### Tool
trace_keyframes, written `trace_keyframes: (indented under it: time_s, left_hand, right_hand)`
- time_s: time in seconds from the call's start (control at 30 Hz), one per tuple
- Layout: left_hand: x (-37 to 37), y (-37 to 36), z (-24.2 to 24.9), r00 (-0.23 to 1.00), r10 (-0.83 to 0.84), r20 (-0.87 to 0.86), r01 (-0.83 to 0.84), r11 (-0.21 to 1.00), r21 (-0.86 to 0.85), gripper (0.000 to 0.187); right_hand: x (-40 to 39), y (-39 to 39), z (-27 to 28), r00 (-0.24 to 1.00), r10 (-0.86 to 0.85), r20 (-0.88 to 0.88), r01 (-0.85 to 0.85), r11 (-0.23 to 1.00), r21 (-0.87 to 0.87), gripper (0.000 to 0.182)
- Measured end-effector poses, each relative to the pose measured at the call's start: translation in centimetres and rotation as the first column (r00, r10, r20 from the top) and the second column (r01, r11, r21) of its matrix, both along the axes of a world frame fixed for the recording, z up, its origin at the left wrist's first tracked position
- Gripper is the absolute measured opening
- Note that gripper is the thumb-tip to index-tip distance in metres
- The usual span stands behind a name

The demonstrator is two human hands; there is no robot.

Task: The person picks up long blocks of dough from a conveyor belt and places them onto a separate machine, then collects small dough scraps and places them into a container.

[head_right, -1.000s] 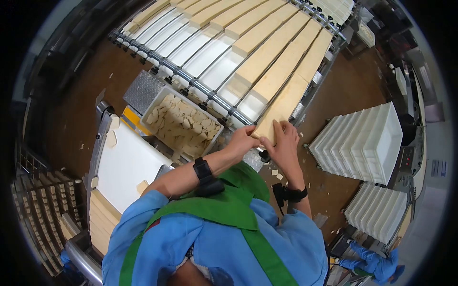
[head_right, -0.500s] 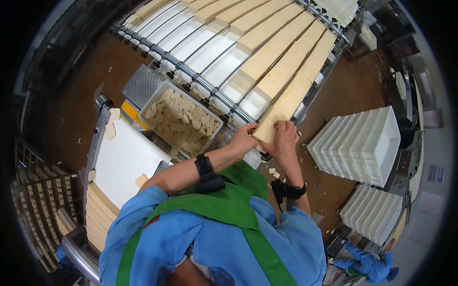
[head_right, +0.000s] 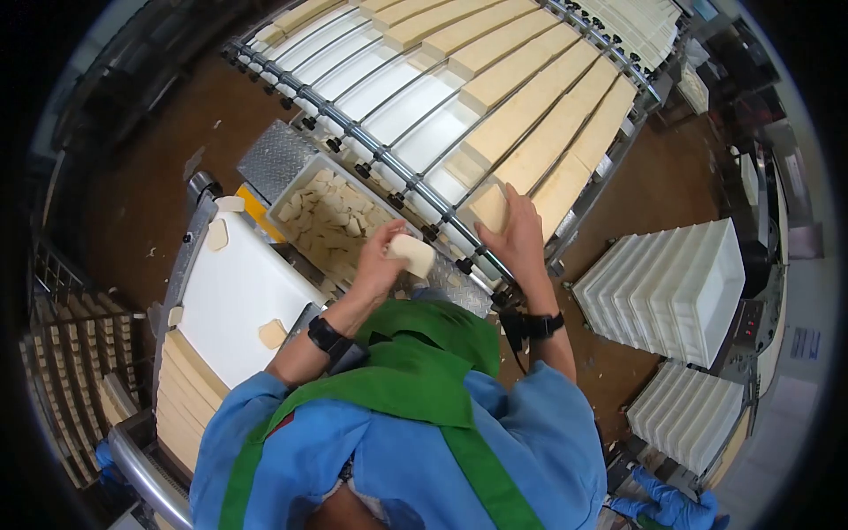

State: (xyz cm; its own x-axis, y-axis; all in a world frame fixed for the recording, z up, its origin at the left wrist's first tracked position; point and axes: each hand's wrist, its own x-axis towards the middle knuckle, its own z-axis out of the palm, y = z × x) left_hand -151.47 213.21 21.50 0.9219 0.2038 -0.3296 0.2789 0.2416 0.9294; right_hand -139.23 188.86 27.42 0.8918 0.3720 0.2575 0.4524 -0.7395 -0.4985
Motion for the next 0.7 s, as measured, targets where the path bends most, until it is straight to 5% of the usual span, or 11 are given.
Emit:
trace_keyframes:
  time_s: [0.1,0.2,0.3,0.4,0.43,0.47,0.5,0.53,0.57,0.63,0.7]
  left_hand:
    - [-0.7,3.3,-1.0,0.979,0.205,-0.006,-0.203,0.975,0.091,0.074]
    - [-2.2,6.2,-2.9,0.933,0.357,-0.035,-0.348,0.924,0.157,0.074]
    - [-3.8,9.9,-9.4,0.872,0.487,0.043,-0.484,0.846,0.223,0.069]
    - [-5.8,12.2,-6.0,0.884,0.462,0.068,-0.374,0.614,0.695,0.071]
    - [-7.0,13.6,-6.3,0.892,0.420,0.167,-0.405,0.581,0.706,0.073]
    - [-8.1,14.3,-4.8,0.857,0.456,0.242,-0.474,0.508,0.720,0.070]
    - [-9.7,14.8,-3.4,0.811,0.522,0.266,-0.524,0.444,0.727,0.067]
    - [-11.7,15.7,-2.6,0.751,0.593,0.290,-0.571,0.364,0.736,0.064]
    - [-14.2,16.5,-2.8,0.659,0.679,0.322,-0.617,0.244,0.748,0.061]
    - [-20.3,17.8,-2.9,0.449,0.824,0.344,-0.607,-0.001,0.794,0.053]
    - [-26.9,19.0,-6.2,0.111,0.933,0.343,-0.479,-0.253,0.841,0.058]
  right_hand:
    - [2.5,0.8,-2.7,0.995,-0.101,-0.010,0.092,0.946,-0.312,0.093]
    - [2.7,1.4,-3.5,0.968,-0.170,0.186,0.235,0.874,-0.426,0.100]
    - [3.2,1.4,-4.4,0.990,-0.128,0.066,0.143,0.813,-0.565,0.109]
    - [4.2,1.1,-4.9,0.991,-0.133,-0.013,0.093,0.755,-0.649,0.109]
    - [5.1,-0.4,-7.6,0.994,-0.097,0.055,0.109,0.727,-0.678,0.106]
    - [5.9,-1.8,-9.0,0.998,-0.007,0.064,0.042,0.826,-0.562,0.105]
    - [5.2,1.8,-5.3,0.990,-0.137,0.012,0.102,0.674,-0.732,0.104]
    - [4.9,3.2,-3.7,1.000,-0.005,0.000,0.004,0.829,-0.560,0.110]
    - [3.7,7.9,-1.4,0.997,-0.056,0.048,0.074,0.776,-0.626,0.111]
    - [3.6,14.3,-3.3,0.944,0.287,0.163,-0.171,0.847,-0.503,0.101]
    - [1.7,23.5,-4.5,0.794,0.592,0.141,-0.509,0.773,-0.380,0.091]
